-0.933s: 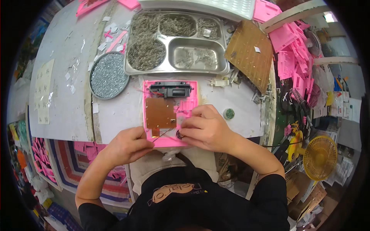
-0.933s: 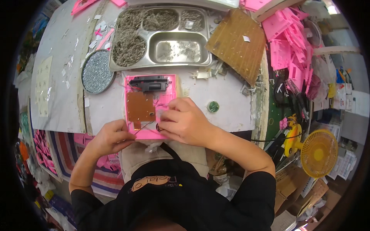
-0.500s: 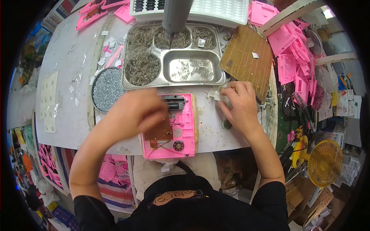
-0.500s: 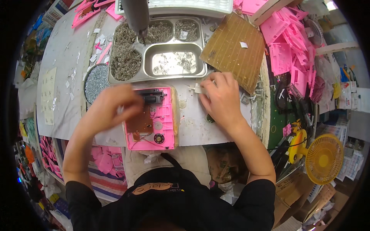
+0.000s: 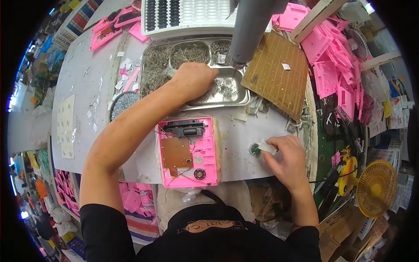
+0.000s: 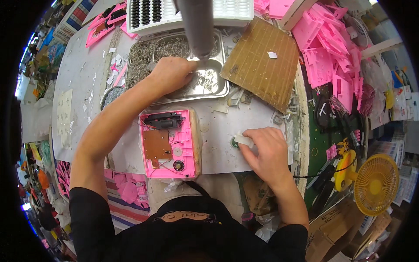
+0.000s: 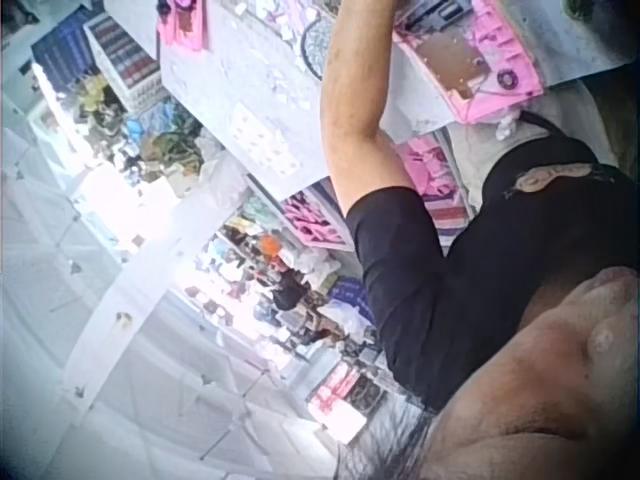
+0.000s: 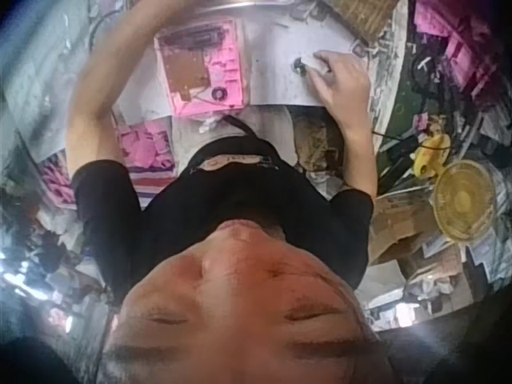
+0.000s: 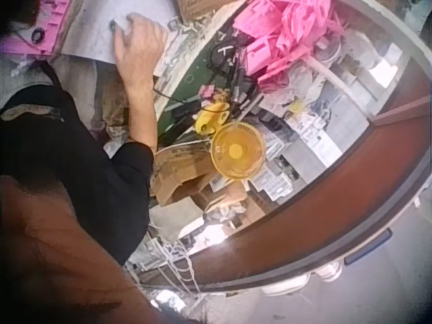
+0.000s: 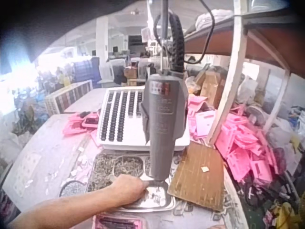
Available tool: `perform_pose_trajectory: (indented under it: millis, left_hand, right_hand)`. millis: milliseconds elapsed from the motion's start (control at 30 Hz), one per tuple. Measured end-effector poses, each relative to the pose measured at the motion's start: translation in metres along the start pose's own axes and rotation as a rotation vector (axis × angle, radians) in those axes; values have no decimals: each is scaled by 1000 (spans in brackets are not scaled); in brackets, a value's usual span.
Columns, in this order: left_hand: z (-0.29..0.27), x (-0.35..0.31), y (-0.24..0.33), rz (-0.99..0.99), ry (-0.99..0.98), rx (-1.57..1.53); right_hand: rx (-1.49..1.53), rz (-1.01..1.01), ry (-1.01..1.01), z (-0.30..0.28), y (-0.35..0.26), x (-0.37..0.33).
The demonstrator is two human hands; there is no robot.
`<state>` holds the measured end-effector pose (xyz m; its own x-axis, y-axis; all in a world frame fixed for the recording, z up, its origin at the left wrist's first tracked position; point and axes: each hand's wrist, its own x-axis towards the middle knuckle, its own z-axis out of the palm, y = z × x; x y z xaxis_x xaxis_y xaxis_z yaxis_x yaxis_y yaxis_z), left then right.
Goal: Assembling and soldering electronic components into a pink plastic toy housing.
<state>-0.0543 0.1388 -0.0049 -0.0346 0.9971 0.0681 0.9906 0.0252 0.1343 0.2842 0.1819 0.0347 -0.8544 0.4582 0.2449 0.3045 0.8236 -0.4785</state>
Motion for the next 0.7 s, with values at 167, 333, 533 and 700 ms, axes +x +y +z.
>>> perform_pose_trajectory:
  millis: [167, 333, 533, 700]
  left_hand:
    - [-22, -29, 7, -113, 275, -385]
    - [-47, -62, 29, -249, 218, -759]
    - [-47, -87, 39, -192, 381, -751]
    - [-48, -90, 31, -329, 213, -1022]
  right_hand:
    - [355, 223, -48, 1, -9, 14]
    - [694, 162, -111, 29, -4, 75]
    - [1178, 387, -142, 61, -31, 136]
    - [1348, 269, -229, 77, -35, 151]
